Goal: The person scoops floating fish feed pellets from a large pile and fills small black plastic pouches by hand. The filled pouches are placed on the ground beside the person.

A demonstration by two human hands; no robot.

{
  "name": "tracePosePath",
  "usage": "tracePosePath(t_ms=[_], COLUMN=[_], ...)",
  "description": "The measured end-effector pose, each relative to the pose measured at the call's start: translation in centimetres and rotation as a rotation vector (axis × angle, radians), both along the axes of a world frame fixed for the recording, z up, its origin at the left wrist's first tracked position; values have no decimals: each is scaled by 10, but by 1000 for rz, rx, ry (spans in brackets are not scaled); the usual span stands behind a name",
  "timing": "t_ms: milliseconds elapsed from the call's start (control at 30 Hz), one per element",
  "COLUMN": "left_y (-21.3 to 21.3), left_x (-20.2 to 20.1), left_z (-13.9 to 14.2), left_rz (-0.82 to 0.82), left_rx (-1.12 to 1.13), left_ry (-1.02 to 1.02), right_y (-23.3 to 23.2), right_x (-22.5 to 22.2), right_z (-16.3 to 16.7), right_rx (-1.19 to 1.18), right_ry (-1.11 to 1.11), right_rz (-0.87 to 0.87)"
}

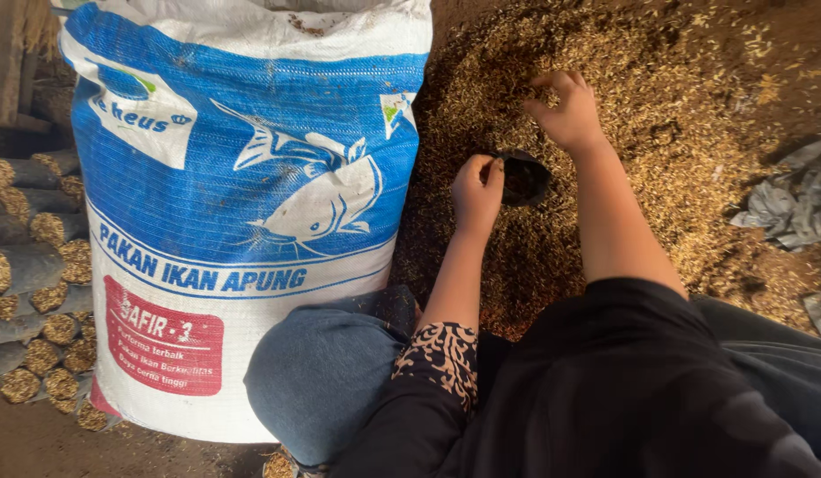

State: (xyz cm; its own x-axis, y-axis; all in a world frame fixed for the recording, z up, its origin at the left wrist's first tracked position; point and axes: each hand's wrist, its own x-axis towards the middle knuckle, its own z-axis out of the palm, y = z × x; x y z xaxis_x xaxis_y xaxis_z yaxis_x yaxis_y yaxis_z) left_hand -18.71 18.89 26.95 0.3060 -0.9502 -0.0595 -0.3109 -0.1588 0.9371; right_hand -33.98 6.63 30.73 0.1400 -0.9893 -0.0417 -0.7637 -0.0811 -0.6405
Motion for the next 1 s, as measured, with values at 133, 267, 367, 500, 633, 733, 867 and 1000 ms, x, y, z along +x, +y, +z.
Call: tracePosePath(t_ms=[133,267,367,500,633,733,867,1000], left_y=[0,0,0,-3,-4,-1,2,3], left_x=[5,10,9,4,0,-2,-7,-12], left_z=[-6,-13,-12,-9,-5,-4,2,13], left_rz=[-49,-29,-15,-8,-13,20,4,52], left_rx=[23,-24,-51,53,168,10,45,-20], left_ry=[60,5,-21,-19,61,54,86,79], right_y=[-34,-48,-42,-9,33,55,77,98], right_x=[42,58,47,7,-35,-52,-45,-11], right_z=[-5,-14,-22,-42,-51,-44,-25,-11], right_rx=[-220,87,136,26,-86,33,195,48], right_ry=[362,637,618,409,22,-645,-1344,-1124], right_rz=[197,271,262,123,-163,-297,-338,-226])
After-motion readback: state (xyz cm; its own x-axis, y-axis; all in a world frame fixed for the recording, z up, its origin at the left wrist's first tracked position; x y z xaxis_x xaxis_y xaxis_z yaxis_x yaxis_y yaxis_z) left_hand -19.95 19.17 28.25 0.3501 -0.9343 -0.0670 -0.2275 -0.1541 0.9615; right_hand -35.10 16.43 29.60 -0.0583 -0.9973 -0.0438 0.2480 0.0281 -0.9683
